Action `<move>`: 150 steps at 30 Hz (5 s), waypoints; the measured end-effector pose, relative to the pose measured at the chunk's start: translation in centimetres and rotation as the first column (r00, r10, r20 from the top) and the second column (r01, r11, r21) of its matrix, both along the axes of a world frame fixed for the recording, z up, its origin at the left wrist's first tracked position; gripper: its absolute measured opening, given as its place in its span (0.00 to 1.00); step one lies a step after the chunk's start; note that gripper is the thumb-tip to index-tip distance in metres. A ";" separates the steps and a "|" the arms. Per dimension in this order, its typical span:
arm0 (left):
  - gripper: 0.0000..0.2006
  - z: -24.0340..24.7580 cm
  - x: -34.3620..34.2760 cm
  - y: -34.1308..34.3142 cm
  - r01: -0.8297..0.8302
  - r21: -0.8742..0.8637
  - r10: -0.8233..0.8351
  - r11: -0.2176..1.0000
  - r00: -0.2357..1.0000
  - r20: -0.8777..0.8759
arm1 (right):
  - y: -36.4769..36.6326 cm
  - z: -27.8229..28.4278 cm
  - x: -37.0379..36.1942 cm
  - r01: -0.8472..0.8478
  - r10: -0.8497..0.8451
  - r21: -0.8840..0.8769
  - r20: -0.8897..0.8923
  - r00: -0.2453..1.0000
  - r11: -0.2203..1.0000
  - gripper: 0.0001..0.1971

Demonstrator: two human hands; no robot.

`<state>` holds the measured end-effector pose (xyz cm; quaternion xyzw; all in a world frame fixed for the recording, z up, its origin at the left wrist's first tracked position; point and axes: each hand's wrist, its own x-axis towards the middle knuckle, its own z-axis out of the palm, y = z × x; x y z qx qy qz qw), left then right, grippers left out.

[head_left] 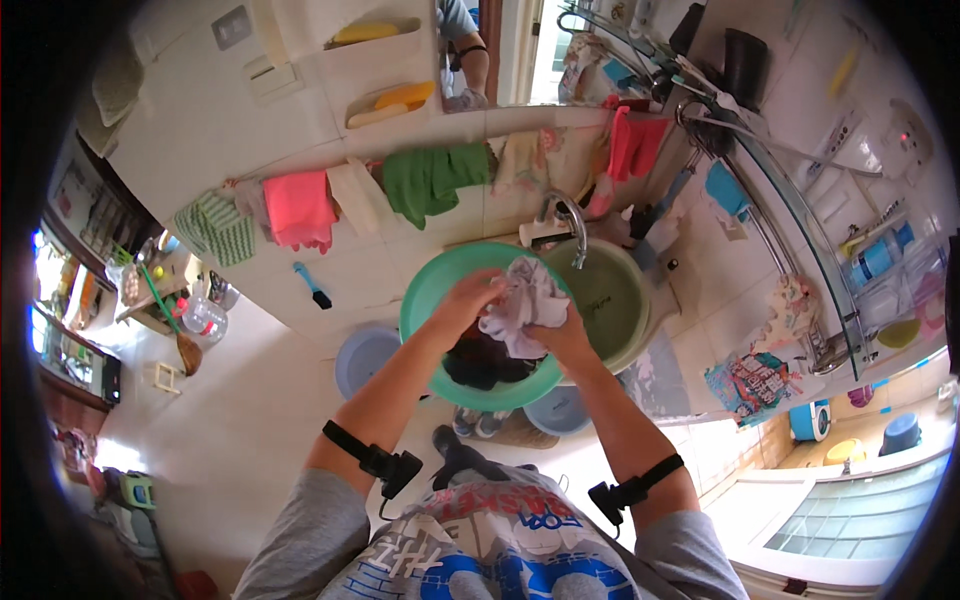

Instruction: Hand washing clothes and a slipper in a basin at a bathroom sink.

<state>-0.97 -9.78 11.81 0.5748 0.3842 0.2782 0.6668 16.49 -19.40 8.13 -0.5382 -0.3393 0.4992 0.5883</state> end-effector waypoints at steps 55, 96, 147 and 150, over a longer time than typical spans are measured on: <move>0.45 -13.1 -1.3 -2.0 0.545 0.292 -0.076 0.786 0.554 -0.829 | -18.1 -16.3 16.5 0.460 -0.569 -0.557 -0.028 0.822 0.692 0.13; 0.13 -5.7 -4.0 6.5 -0.055 0.530 0.304 0.846 0.867 -0.396 | 6.1 8.9 0.5 0.183 -0.238 0.231 0.240 0.941 0.956 0.27; 0.46 -9.6 -0.8 -1.1 0.753 -0.319 -0.347 0.576 -0.128 -0.929 | 11.8 14.0 -0.4 -0.081 -0.114 0.210 0.772 0.625 0.974 0.21; 0.49 -9.1 -0.4 -0.8 0.734 -0.321 -0.412 0.599 -0.061 -0.909 | 11.0 7.6 1.7 -0.201 0.127 -0.023 0.840 0.527 0.979 0.20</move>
